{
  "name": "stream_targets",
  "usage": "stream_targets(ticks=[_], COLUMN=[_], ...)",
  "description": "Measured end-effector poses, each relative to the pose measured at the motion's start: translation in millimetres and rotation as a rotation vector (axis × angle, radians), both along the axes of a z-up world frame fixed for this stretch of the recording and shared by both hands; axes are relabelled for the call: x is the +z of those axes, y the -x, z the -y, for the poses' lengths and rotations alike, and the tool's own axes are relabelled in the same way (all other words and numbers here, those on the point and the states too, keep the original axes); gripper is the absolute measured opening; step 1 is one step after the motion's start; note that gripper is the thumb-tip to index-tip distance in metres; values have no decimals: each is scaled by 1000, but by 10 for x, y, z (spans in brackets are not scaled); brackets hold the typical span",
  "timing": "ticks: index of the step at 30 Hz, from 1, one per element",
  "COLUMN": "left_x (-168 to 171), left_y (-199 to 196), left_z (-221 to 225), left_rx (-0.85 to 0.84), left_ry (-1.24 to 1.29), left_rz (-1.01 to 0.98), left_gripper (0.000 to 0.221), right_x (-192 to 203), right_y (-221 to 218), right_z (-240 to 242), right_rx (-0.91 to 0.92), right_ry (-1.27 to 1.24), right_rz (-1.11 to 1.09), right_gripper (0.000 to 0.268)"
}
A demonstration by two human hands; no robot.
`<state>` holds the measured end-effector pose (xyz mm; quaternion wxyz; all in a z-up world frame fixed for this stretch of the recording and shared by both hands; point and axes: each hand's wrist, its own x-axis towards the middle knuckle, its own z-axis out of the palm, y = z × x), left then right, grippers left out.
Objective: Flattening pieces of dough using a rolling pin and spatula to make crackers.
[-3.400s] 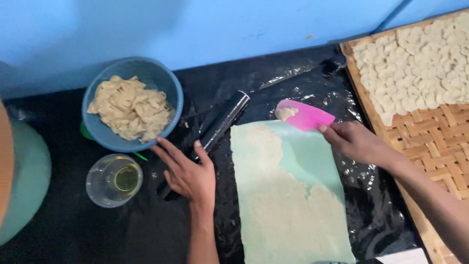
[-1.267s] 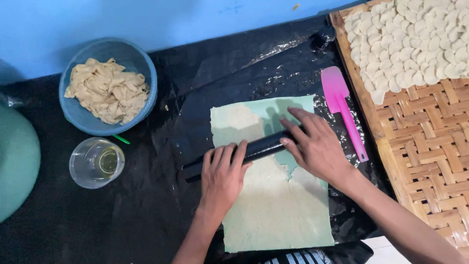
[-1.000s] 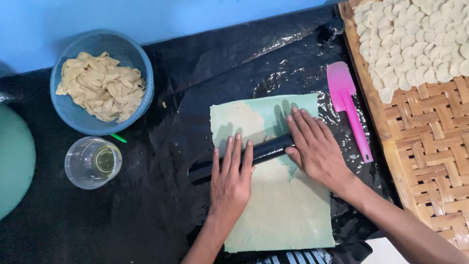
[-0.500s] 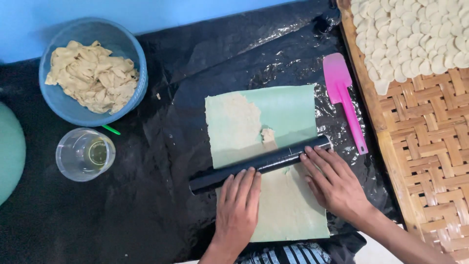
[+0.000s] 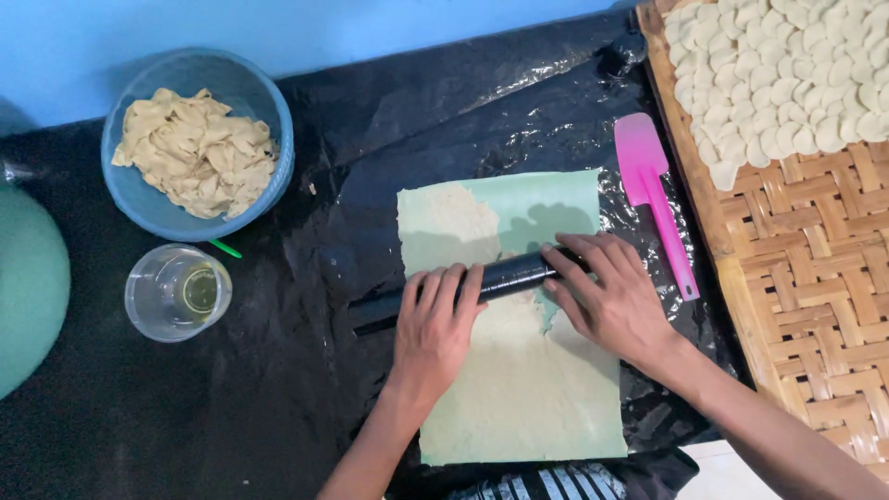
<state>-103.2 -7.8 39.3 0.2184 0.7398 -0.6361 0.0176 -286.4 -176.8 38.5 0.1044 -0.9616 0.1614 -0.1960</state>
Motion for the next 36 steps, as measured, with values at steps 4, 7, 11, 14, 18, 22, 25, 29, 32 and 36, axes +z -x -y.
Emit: stream_targets(ticks=[4,7,11,14,18,22,25,29,32,36], left_x=[-210,-351,-333,-262,-285,-256,-288,-280,-288,-104], left_y=[56,143,114,3,-225,-534,-680,-693,-598,-501], left_z=[-2,-16,127,293,549,887,1054,996,792,547], left_rx=[49,102,162,186,210,225,263,284,175,-32], left_ry=[41,-13,-203,-215,-225,-224,-256,38,66,25], left_rz=[-87,-51,-42,-102,-44,-55,-39,64,-20,-34], left_gripper=[48,53,65,72,73,69,73,62,52,59], right_x=[-174,-266,-266,-188,-145,-229,-163,-127,-232,-207], right_y=[-54,-47,-130,-258,-491,-729,-897,-1038,-1046,-1055], right_z=[53,60,138,219,384,657,769,852,935,917], right_rx=[12,13,24,9,-25,-55,-90,-194,-208,-180], right_ry=[25,17,-25,-58,-3,6,-75,-227,-265,-297], right_rz=[-64,-126,-188,-224,-256,-220,-110,-160,-123,-12], right_gripper=[48,53,55,55,57,57,47,34,32,29])
